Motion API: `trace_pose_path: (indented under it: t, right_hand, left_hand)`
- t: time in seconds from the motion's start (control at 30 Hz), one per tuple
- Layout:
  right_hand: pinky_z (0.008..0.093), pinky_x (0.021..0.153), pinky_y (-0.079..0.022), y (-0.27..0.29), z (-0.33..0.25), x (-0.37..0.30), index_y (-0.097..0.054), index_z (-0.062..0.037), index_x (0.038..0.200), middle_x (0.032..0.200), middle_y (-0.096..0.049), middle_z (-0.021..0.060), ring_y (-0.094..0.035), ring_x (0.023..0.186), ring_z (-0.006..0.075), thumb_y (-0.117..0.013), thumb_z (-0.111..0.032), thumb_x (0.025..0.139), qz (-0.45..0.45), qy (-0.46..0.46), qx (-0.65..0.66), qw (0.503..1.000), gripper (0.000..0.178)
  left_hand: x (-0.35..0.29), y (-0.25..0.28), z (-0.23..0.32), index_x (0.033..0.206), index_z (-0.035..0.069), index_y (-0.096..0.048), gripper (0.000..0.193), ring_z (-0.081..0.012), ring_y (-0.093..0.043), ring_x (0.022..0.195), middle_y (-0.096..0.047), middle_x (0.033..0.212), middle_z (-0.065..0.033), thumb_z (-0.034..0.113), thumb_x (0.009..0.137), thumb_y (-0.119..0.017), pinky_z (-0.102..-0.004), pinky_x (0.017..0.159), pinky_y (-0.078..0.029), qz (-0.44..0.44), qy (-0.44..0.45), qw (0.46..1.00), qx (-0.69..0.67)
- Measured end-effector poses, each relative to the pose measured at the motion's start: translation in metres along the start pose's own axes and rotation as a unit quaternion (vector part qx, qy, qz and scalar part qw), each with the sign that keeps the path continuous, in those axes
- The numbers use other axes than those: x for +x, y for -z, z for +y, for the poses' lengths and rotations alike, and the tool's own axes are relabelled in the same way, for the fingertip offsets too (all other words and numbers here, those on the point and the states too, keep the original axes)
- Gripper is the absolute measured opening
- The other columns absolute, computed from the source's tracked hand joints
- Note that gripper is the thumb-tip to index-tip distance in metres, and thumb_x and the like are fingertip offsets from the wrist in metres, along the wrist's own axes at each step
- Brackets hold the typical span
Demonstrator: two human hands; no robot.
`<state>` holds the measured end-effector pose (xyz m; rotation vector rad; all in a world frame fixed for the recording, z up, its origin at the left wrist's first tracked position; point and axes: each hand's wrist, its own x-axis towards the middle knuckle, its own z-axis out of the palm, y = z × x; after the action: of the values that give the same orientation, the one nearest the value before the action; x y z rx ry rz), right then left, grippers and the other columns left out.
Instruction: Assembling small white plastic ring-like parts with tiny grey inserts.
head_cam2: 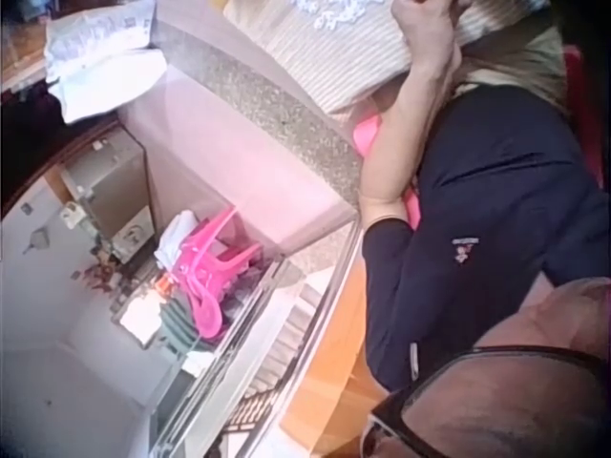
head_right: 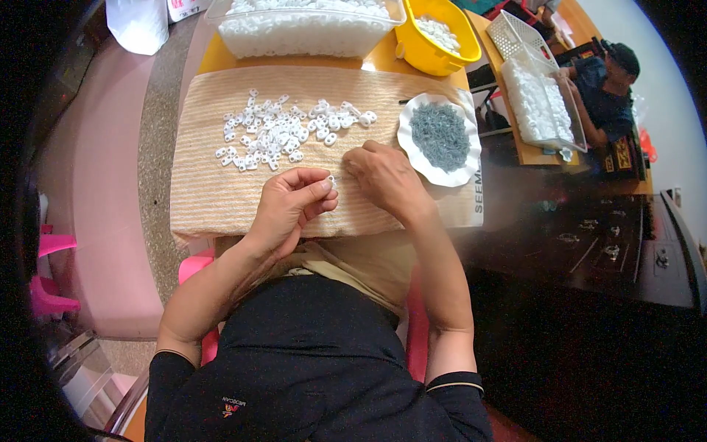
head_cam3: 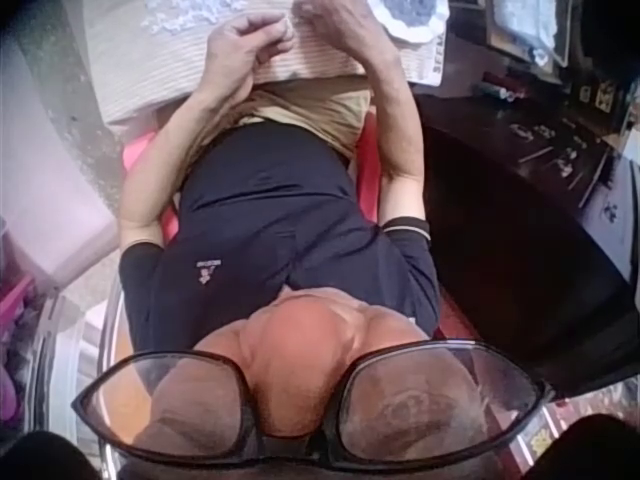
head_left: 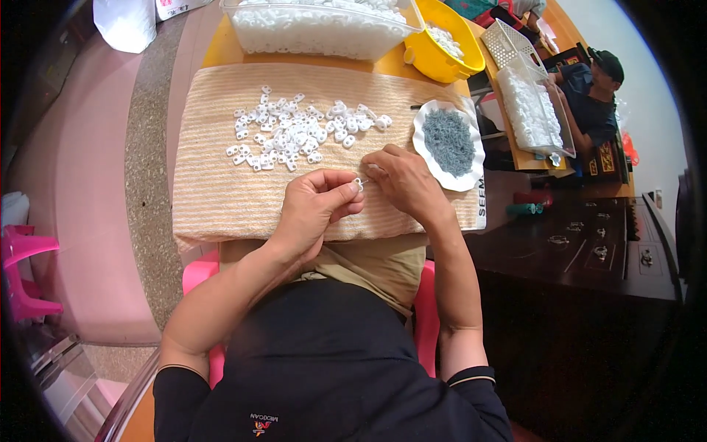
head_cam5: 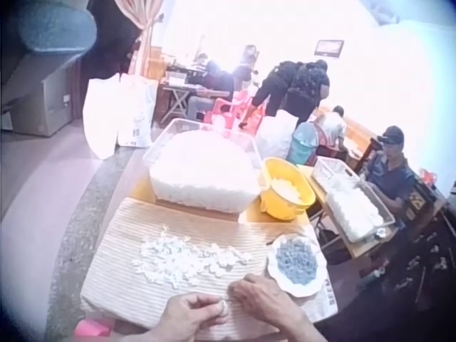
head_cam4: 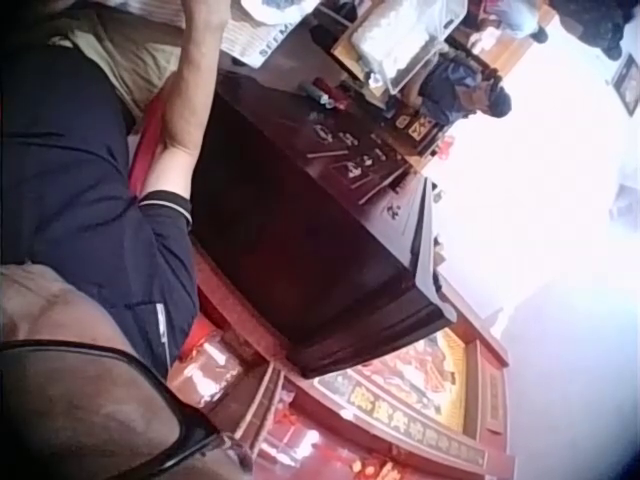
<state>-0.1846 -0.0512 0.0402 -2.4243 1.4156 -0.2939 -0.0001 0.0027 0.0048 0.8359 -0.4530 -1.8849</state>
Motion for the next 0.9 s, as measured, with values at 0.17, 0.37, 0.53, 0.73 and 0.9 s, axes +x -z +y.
trace_pose_path:
  t: [0.17, 0.37, 0.53, 0.73, 0.9]
  right_hand:
    - [0.0414, 0.075, -0.049, 0.0, 0.001, -0.005, -0.067, -0.0048, 0.097, 0.087, -0.062, 0.0161, -0.061, 0.082, 0.0361, -0.06, -0.012, 0.087, 0.002, 0.004, 0.006, 1.0, 0.014]
    - [0.0412, 0.074, -0.049, -0.002, 0.003, -0.008, -0.067, -0.0045, 0.097, 0.088, -0.062, 0.0159, -0.062, 0.081, 0.0357, -0.059, -0.011, 0.087, 0.005, 0.029, -0.004, 1.0, 0.014]
    - [0.04, 0.07, -0.05, -0.003, 0.0, -0.008, -0.066, -0.0026, 0.095, 0.086, -0.063, 0.0149, -0.063, 0.079, 0.0346, -0.062, -0.008, 0.085, 0.015, 0.019, 0.01, 1.0, 0.013]
    - [0.0309, 0.065, -0.049, -0.01, 0.01, -0.015, -0.067, -0.0021, 0.099, 0.081, -0.064, 0.0117, -0.063, 0.071, 0.0229, -0.067, -0.002, 0.083, 0.054, 0.01, 0.146, 0.988, 0.016]
    - [0.0236, 0.064, -0.046, -0.009, 0.009, -0.018, -0.067, 0.0006, 0.1, 0.077, -0.063, 0.0047, -0.057, 0.07, 0.0089, -0.068, -0.004, 0.085, 0.039, -0.039, 0.25, 0.967, 0.015]
  left_hand:
    - [0.0, 0.001, 0.001, 0.099, -0.003, -0.062, 0.013, -0.015, -0.065, 0.076, -0.065, 0.086, -0.0088, 0.004, 0.089, -0.065, -0.0265, 0.073, -0.058, 0.004, 0.001, 1.0, -0.002]
    - [0.002, 0.003, 0.0, 0.1, -0.002, -0.062, 0.013, -0.0156, -0.066, 0.078, -0.065, 0.087, -0.0093, 0.005, 0.089, -0.065, -0.0277, 0.073, -0.058, 0.004, 0.006, 1.0, -0.001]
    - [0.003, 0.004, 0.0, 0.1, -0.002, -0.062, 0.013, -0.0157, -0.066, 0.078, -0.065, 0.087, -0.0094, 0.005, 0.089, -0.065, -0.0279, 0.074, -0.058, 0.01, 0.009, 1.0, -0.001]
    - [0.004, 0.003, 0.0, 0.1, -0.002, -0.062, 0.014, -0.0155, -0.066, 0.077, -0.065, 0.087, -0.0094, 0.005, 0.089, -0.065, -0.0277, 0.074, -0.058, 0.011, 0.015, 1.0, 0.004]
    - [0.003, 0.002, 0.001, 0.1, -0.004, -0.062, 0.014, -0.014, -0.066, 0.073, -0.066, 0.085, -0.0092, 0.003, 0.088, -0.065, -0.0247, 0.07, -0.057, 0.019, 0.011, 1.0, 0.0]
